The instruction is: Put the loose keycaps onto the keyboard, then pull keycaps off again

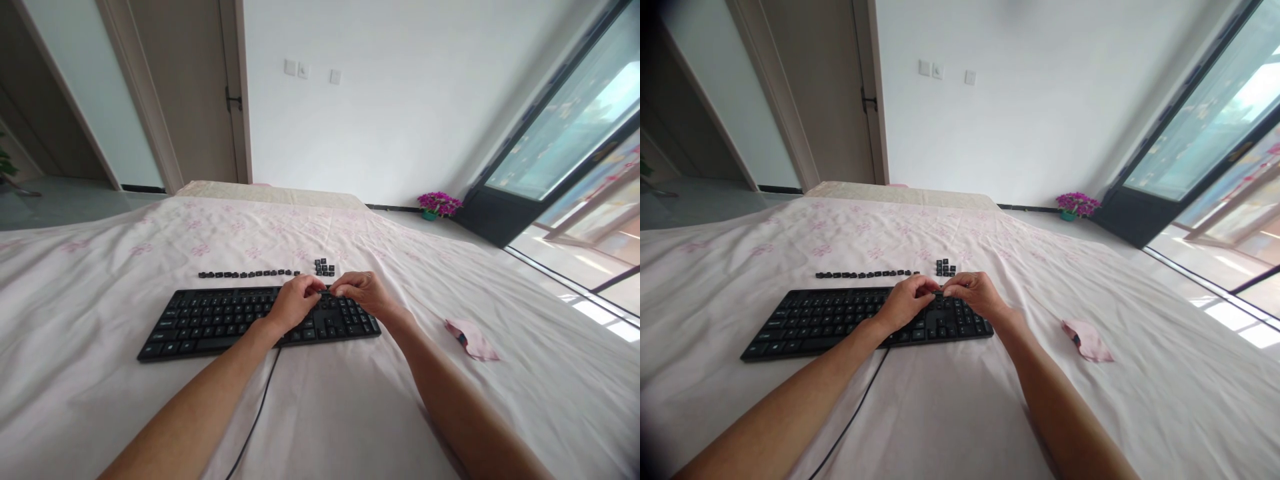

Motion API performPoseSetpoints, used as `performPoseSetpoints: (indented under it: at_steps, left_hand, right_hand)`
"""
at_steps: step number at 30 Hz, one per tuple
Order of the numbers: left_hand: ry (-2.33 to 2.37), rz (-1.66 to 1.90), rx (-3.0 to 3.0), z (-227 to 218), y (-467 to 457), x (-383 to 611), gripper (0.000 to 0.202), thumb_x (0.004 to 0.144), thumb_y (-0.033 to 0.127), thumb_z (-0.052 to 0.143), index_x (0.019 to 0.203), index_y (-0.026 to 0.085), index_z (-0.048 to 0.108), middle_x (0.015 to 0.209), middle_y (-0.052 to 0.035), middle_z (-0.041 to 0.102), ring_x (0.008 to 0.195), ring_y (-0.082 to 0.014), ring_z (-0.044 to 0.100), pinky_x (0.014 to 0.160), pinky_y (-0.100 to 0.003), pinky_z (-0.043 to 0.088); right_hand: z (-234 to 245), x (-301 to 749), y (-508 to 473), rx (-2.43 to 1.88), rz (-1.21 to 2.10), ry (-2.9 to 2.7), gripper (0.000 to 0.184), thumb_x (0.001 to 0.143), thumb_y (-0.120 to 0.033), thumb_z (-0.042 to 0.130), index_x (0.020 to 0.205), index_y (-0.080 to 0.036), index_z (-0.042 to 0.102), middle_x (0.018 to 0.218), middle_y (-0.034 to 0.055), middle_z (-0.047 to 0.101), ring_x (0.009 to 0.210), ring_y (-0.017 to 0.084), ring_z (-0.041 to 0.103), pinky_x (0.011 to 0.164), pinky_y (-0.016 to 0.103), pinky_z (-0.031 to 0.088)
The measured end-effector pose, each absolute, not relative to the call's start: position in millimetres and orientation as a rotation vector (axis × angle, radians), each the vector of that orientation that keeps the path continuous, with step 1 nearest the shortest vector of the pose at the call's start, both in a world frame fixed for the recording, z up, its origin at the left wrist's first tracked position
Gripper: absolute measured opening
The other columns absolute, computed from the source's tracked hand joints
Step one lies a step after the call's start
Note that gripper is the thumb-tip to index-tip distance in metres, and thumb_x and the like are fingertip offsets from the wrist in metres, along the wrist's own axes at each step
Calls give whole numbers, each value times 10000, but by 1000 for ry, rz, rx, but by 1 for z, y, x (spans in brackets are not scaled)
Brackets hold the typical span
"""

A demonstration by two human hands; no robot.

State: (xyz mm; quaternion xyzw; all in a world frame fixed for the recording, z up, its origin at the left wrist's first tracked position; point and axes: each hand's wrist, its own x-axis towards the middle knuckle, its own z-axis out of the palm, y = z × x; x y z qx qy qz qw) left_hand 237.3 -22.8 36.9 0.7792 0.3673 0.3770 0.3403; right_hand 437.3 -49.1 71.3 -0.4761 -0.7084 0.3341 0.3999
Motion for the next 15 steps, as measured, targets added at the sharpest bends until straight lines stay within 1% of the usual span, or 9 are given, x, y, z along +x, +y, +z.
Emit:
performPoseSetpoints:
  at_steps: [5,9,15]
  left_hand:
    - [947,970,2059,38,-23,237,172,753,125,588,882,200,674,901,-9,657,752,-121,608,724,-245,485]
    - [932,967,2064,35,-21,238,176,751,125,591,886,200,675,894,-8,647,748,-119,605,728,-245,484]
    - [929,965,2088,32,-20,239,182,751,127,593,892,204,680,876,-4,634,742,-119,600,709,-241,475]
  right_hand:
    - [74,433,-51,-1170,901,-1797,201,736,-394,711,734,-197,752,727,30,724,689,156,650,664,250,490]
    - [79,428,-53,-1192,867,-1792,213,727,-398,703,690,-192,741,703,28,717,673,156,649,646,249,492]
    - [82,425,-55,-1278,863,-1742,238,755,-378,658,644,-175,712,622,15,681,602,131,603,611,236,461]
